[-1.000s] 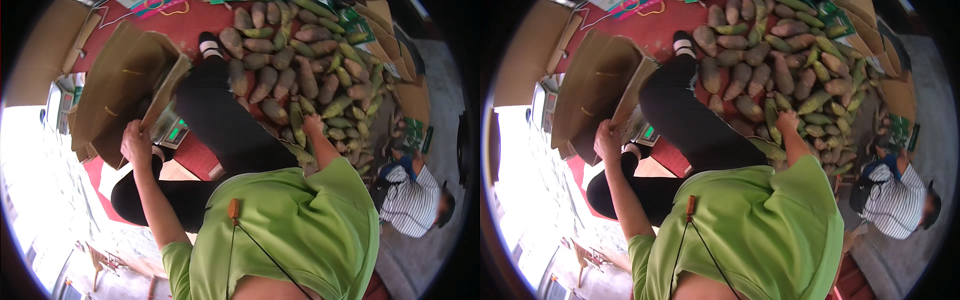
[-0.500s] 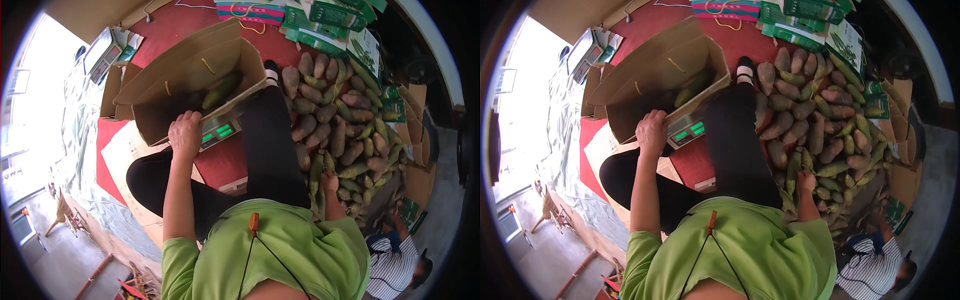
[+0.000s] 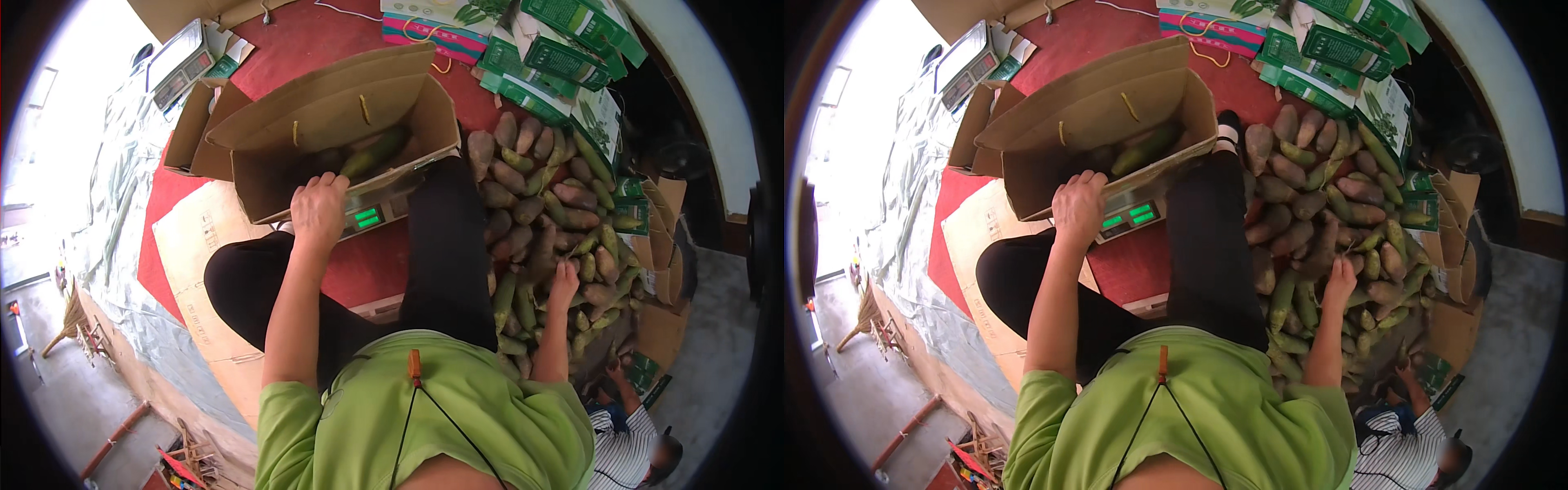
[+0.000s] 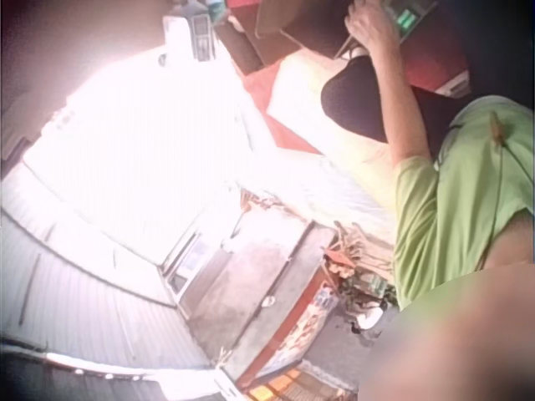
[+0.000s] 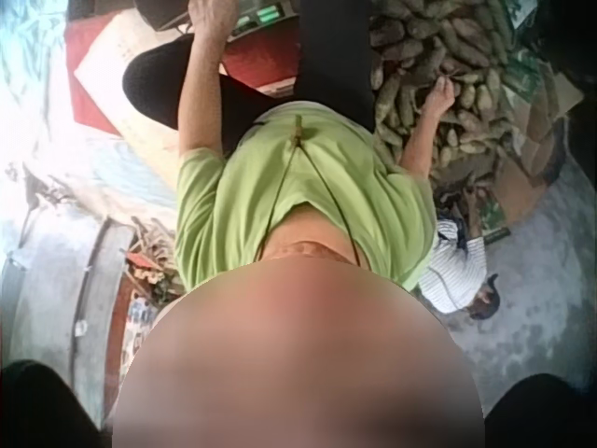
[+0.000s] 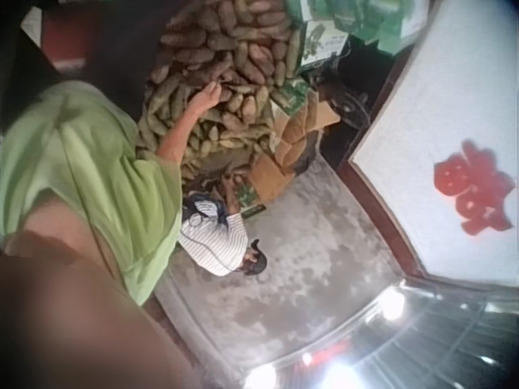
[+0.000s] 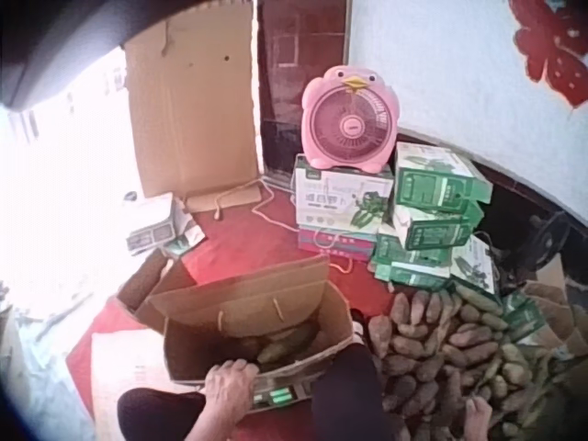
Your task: Manually picking up large produce from a pile on the floor and placing it into cardboard boxes on a scale for weighing and packaging.
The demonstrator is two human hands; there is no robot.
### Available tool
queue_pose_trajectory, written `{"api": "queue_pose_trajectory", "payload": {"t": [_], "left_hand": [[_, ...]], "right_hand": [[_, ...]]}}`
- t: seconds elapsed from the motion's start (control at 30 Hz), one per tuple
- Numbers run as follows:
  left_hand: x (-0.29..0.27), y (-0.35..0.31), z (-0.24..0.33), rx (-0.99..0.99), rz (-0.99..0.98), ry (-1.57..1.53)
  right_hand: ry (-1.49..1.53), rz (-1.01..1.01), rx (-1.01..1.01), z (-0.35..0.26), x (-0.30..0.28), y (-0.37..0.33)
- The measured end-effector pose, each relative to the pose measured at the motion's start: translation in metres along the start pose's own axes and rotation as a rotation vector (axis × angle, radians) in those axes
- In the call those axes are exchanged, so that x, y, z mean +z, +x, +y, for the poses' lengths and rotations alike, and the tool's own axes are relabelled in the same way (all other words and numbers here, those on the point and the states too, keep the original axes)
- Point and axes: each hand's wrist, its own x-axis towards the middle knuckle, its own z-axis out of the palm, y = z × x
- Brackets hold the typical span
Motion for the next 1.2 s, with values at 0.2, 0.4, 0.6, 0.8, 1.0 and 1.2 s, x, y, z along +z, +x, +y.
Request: {"api": "queue_pose_trajectory", "payload": {"t": [0.2,0.4,0.6,0.8,1.0,1.2], "left_hand": [[-0.001,0.001,0.001,-0.012,-0.001,-0.014],[-0.003,0.000,0.001,-0.020,-0.027,-0.028],[-0.005,-0.002,0.002,0.003,0.000,-0.018],[-0.004,0.001,0.004,0.018,0.016,-0.010],[0.000,0.006,0.006,-0.004,-0.029,0.011],[-0.003,0.003,0.008,0.013,-0.083,0.059]], "right_hand": [[0.448,-0.018,-0.094,-0.172,0.032,0.053],[0.798,-0.290,-0.414,-0.342,0.068,0.075],[0.787,-0.624,-0.421,-0.414,0.152,0.074],[0.371,-0.671,-0.825,-0.395,0.247,0.066],[0.077,-0.775,-0.818,-0.362,0.270,0.040],[0.449,-0.524,-0.612,-0.314,0.205,0.027]]}}
